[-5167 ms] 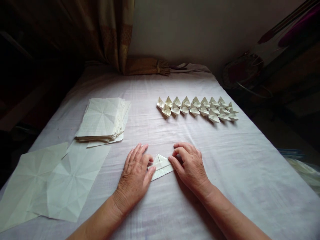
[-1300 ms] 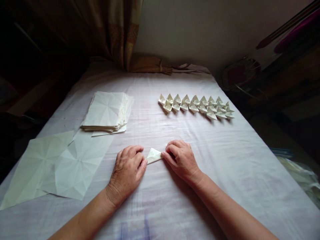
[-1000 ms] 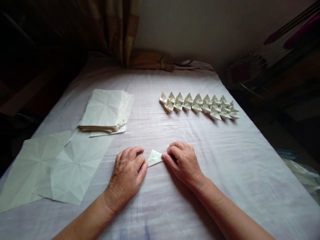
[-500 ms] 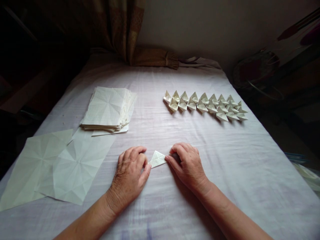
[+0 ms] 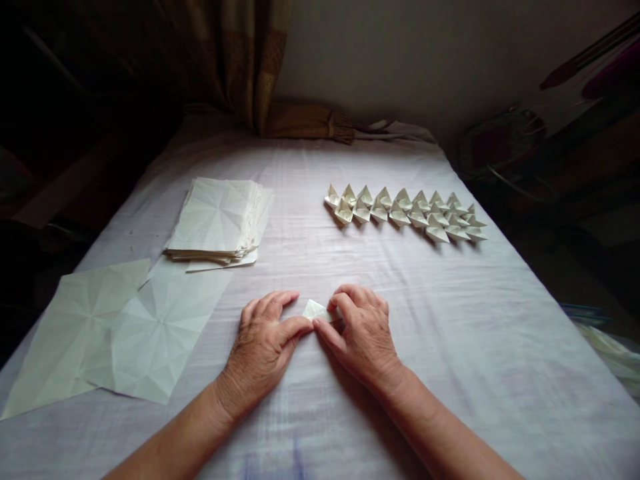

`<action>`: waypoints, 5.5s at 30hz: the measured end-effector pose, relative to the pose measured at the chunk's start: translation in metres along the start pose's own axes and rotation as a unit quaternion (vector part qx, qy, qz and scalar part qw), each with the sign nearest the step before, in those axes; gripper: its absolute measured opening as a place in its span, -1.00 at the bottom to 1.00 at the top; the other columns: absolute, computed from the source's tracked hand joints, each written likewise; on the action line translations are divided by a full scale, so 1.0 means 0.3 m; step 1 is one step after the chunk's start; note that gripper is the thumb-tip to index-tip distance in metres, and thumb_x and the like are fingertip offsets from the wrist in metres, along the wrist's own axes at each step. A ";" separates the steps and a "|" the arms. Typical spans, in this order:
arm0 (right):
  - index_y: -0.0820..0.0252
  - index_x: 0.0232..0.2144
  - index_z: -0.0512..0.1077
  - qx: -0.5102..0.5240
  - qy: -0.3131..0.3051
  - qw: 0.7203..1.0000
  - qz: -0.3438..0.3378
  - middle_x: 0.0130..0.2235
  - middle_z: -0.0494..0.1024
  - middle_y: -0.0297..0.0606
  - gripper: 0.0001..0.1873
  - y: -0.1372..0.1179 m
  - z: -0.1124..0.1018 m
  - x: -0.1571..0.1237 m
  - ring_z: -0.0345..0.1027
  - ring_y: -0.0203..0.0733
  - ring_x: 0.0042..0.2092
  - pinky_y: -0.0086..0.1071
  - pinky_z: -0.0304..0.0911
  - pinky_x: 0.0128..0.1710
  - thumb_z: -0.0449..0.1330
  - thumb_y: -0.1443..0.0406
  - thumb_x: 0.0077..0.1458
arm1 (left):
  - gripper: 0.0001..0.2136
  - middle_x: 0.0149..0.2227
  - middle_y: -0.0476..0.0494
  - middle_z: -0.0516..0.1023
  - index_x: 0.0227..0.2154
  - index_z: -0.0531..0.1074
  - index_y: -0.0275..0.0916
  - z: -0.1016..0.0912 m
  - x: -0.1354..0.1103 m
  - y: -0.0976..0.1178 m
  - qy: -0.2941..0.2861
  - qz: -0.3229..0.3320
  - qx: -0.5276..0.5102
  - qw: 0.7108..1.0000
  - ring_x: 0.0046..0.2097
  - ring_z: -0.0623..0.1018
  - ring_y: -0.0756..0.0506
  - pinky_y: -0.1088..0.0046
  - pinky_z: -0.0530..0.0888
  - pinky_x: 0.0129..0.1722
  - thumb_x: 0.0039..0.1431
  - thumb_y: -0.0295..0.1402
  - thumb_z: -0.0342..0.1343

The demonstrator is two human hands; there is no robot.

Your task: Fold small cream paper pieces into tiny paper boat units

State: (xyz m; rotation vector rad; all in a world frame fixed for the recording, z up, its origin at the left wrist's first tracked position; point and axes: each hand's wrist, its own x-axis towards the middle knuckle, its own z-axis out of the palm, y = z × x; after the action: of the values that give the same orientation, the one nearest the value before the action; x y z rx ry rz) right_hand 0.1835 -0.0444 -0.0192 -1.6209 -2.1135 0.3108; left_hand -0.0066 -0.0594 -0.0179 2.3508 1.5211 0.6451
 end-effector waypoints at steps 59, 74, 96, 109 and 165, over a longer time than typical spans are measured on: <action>0.07 -0.10 0.48 0.041 0.001 0.997 -0.073 0.15 0.41 -0.10 -0.71 0.083 -0.014 -0.026 0.11 0.13 0.25 0.03 0.01 0.17 0.28 0.24 0.08 | -0.83 -0.53 0.00 0.41 -0.45 0.38 -0.21 -0.043 0.063 0.044 0.003 0.225 0.307 0.925 -0.45 0.43 -0.10 0.20 0.33 -0.05 0.24 -0.51 0.00; 0.10 -0.26 0.54 0.062 0.054 0.986 -0.147 -0.20 0.61 -0.19 -0.83 0.087 -0.013 0.081 0.42 -0.14 -0.18 -0.29 0.21 -0.15 0.13 0.35 0.22 | -0.80 -0.49 -0.06 0.44 -0.47 0.39 -0.21 -0.081 0.166 0.003 0.060 0.168 0.244 0.953 -0.40 0.42 -0.12 0.35 0.29 -0.31 0.24 -0.49 -0.04; 0.19 -0.44 0.56 0.369 -0.135 0.920 0.008 -0.42 0.60 -0.28 -0.79 0.113 -0.014 0.292 0.42 -0.28 -0.37 -0.45 0.26 -0.32 0.18 0.24 0.14 | -0.72 -0.60 -0.01 0.42 -0.53 0.54 -0.30 0.012 0.311 -0.072 0.000 -0.198 -0.380 0.903 -0.53 0.35 0.03 0.57 0.30 -0.51 0.01 -0.15 0.20; 0.17 -0.29 0.47 0.518 -0.169 0.835 0.075 -0.38 0.50 -0.35 -0.82 0.153 -0.027 0.293 0.33 -0.30 -0.36 -0.43 0.26 -0.33 0.21 0.22 0.06 | -0.57 -0.57 -0.03 0.46 -0.24 0.58 -0.30 -0.015 0.306 -0.102 -0.050 -0.234 -0.475 0.847 -0.51 0.40 0.02 0.58 0.35 -0.53 0.05 0.00 0.20; 0.21 -0.37 0.57 0.399 -0.148 0.903 0.063 -0.45 0.55 -0.36 -0.81 0.152 -0.030 0.280 0.34 -0.31 -0.43 -0.49 0.19 -0.44 0.16 0.28 0.07 | -0.75 -0.35 -0.10 0.64 -0.24 0.60 -0.24 -0.005 0.304 -0.093 -0.018 -0.187 -0.377 0.907 -0.33 0.57 -0.08 0.50 0.47 -0.34 0.09 -0.26 0.12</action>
State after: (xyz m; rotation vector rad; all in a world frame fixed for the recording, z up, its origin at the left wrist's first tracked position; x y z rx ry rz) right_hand 0.2096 0.0477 -0.0133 -1.2407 -1.6934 1.3389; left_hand 0.0027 0.0351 -0.0091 1.4424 1.3224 0.8787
